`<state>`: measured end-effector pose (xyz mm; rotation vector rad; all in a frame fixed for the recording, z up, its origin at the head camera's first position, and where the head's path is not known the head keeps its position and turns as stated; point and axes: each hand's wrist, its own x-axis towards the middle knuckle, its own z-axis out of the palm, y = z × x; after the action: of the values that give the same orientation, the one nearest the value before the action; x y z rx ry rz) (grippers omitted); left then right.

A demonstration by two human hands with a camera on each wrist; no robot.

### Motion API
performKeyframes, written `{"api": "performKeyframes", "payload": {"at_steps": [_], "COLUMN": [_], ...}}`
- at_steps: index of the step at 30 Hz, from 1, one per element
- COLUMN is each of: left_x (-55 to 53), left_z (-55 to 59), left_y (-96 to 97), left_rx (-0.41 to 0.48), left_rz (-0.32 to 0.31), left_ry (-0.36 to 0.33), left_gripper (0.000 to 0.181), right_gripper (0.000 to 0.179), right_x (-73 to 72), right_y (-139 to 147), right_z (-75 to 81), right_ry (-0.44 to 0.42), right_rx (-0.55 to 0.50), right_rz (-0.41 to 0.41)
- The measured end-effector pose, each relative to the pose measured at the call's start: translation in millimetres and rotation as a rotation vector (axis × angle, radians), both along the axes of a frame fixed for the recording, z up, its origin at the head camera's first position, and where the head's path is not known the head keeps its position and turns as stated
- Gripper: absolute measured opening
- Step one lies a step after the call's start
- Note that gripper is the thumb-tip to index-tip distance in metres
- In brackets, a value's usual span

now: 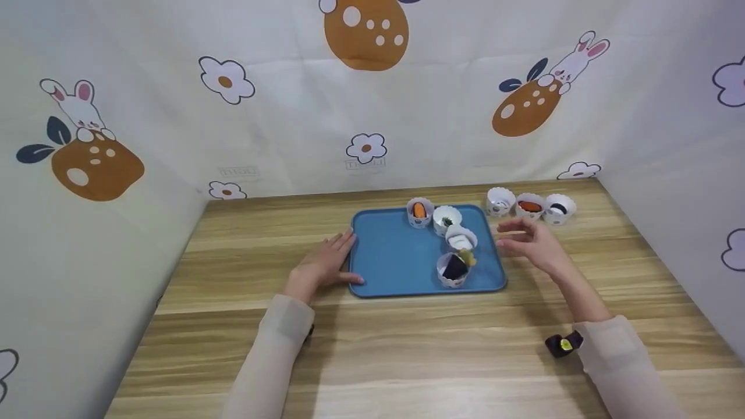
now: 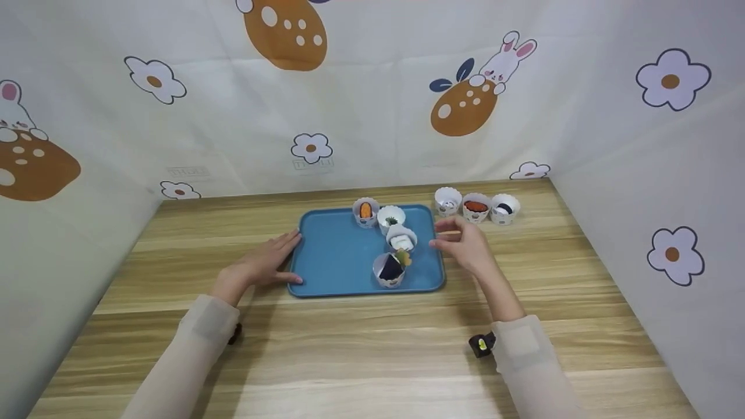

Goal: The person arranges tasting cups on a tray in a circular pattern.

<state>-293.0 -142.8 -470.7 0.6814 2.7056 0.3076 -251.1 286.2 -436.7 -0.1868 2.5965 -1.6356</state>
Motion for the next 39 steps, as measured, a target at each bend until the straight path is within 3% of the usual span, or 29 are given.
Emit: {"api": "performKeyframes", "payload": {"at_steps": [4, 11, 19, 24, 39], "left_x": [0.1, -1.4, -1.8, -1.9, 0.1], "left_z": [-0.1, -0.3, -0.9, -1.1, 1.3], "left_y": [-0.4, 0.3, 0.1, 0.0, 1.9], "left_rx": [-0.003, -0.003, -0.005, -0.015, -0.034], "left_rz": [0.002, -0.011, -0.003, -0.003, -0.013], "left_ry": [0.004, 0.016, 0.005, 0.018, 0.045], "left_gripper": [0.103, 0.103, 0.103, 0.103, 0.103], "right_gripper": [0.048, 0.047, 0.042, 0.033, 0.03], "right_x": [-3.6, -10.7, -18.2, -17.9, -25.3], "right_y": [8, 20, 35, 44, 70], "right_z": [3.3, 3.5, 0.0, 3.6, 5.7], "right_ry": [0.036, 0.136, 0.206, 0.193, 0.194], "right_rx": [-0.001, -0.114, -0.115, -0.072, -0.091], "right_rz": [-0.048, -0.11, -0.18, -0.224, -0.284]}}
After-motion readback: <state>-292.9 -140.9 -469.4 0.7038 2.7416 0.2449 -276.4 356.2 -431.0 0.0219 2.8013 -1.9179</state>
